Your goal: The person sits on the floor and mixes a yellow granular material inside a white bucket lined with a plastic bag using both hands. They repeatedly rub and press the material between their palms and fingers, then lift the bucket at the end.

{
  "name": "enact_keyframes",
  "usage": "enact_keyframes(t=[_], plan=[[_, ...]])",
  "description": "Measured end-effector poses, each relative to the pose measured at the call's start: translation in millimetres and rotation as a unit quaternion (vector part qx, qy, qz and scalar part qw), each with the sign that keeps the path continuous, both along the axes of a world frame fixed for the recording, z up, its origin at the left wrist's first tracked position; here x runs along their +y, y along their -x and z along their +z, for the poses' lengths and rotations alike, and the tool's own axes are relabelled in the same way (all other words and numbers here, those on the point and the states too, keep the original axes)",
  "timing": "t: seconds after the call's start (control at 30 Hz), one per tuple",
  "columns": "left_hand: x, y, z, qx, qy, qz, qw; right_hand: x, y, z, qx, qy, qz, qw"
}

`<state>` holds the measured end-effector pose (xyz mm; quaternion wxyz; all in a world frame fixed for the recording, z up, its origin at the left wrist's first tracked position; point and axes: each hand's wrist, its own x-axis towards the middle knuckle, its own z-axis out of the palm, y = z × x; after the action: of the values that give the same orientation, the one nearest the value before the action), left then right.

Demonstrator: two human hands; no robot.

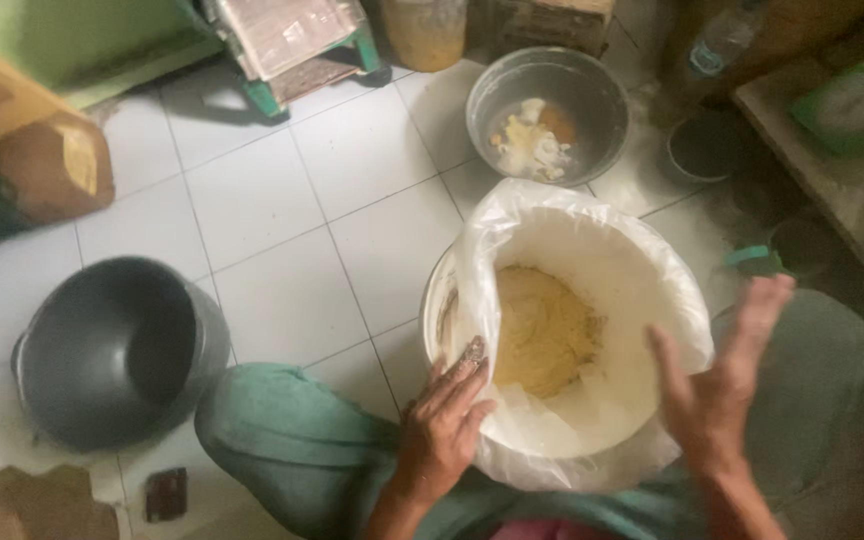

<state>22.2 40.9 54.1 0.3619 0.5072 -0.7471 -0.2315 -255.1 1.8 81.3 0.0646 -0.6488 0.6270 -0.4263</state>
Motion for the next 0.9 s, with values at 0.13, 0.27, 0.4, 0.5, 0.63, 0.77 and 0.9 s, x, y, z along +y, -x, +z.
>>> enact_keyframes(t=[0.13,0.27,0.4,0.5,0.63,0.77,0.9], plan=[[6,7,12,0.144,-0.076,0.094,0.982,16,25,-29,-0.370,-0.333,-0.111,0.860],[-8,1,-9,0.161,-0.173,0.096,0.967,31,-10,-68,-0.446,-0.242,-0.106,0.855],[-40,-26,-27,0.147,-0.150,0.099,0.973,12,-49,-73,-0.440,-0.211,-0.079,0.869],[-74,-56,-25,0.113,-0.018,0.118,0.987,-18,-64,-58,-0.393,-0.327,-0.078,0.856],[-102,-94,-19,0.292,-0.201,0.130,0.926,-52,-57,-20,-0.310,-0.329,0.078,0.889],[-94,-103,-11,0.336,-0.316,0.193,0.866,-74,-38,18,-0.299,-0.422,0.118,0.848],[-87,-90,15,0.425,-0.442,0.219,0.760,-87,-27,19,-0.447,-0.553,0.073,0.699]])
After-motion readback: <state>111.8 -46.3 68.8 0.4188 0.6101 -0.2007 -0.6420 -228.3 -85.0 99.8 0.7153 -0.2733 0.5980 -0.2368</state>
